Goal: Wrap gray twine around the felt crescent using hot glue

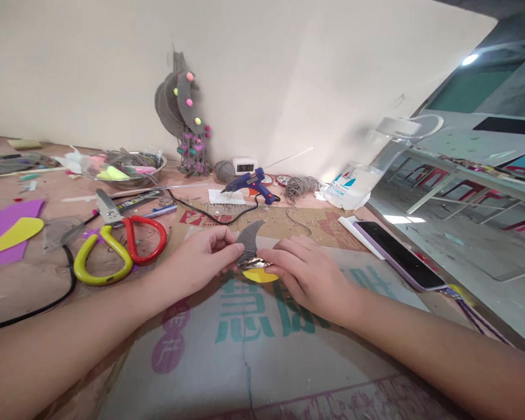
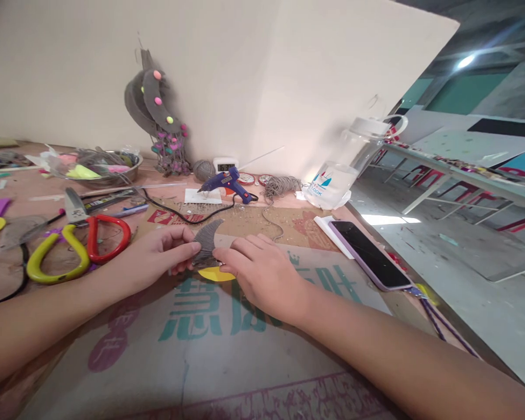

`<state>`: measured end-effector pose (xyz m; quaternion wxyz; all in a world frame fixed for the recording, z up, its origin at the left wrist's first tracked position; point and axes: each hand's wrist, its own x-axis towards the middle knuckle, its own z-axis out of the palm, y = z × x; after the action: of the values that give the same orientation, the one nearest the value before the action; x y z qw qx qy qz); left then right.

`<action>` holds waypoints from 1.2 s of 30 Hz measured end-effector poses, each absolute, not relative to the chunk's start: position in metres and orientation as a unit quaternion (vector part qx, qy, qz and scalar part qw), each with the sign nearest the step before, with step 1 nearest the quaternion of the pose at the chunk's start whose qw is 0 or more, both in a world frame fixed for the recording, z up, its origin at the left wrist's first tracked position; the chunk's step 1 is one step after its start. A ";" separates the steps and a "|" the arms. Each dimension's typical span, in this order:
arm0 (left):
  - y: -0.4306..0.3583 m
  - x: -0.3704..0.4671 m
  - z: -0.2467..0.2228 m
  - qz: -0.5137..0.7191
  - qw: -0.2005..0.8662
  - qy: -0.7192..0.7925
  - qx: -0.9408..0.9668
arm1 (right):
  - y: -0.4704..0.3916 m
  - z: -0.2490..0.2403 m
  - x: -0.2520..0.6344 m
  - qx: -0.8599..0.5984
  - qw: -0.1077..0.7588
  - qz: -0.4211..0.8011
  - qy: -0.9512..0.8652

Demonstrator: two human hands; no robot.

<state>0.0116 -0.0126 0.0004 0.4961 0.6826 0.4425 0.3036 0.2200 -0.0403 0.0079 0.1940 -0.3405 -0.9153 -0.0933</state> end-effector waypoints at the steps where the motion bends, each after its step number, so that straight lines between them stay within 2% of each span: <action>1: -0.012 0.012 0.001 0.303 0.497 0.443 0.682 | -0.040 0.008 0.220 -0.342 0.189 -0.097 -0.915; 11: -0.011 0.013 -0.006 0.326 0.530 0.414 0.664 | -0.040 0.007 0.223 -0.333 0.171 -0.075 -0.924; 18: -0.010 0.015 -0.009 0.345 0.556 0.401 0.642 | -0.042 0.009 0.224 -0.408 0.278 0.015 -0.869; 26: -0.010 0.016 -0.007 0.357 0.553 0.415 0.628 | -0.030 0.005 0.225 -0.470 0.230 0.080 -0.848; 29: -0.010 0.015 -0.007 0.382 0.512 0.430 0.638 | -0.028 0.001 0.226 -0.468 0.228 0.081 -0.850; 32: -0.016 0.014 -0.002 0.433 0.400 0.462 0.663 | -0.028 0.000 0.226 -0.465 0.231 0.080 -0.851; 36: -0.031 0.016 0.006 0.312 0.360 0.427 0.769 | -0.030 0.003 0.224 -0.459 0.234 0.063 -0.855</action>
<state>0.0164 -0.0311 0.0064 0.3600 0.7685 0.4272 0.3119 0.2239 -0.0304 0.0028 0.2337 -0.4587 -0.8550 0.0631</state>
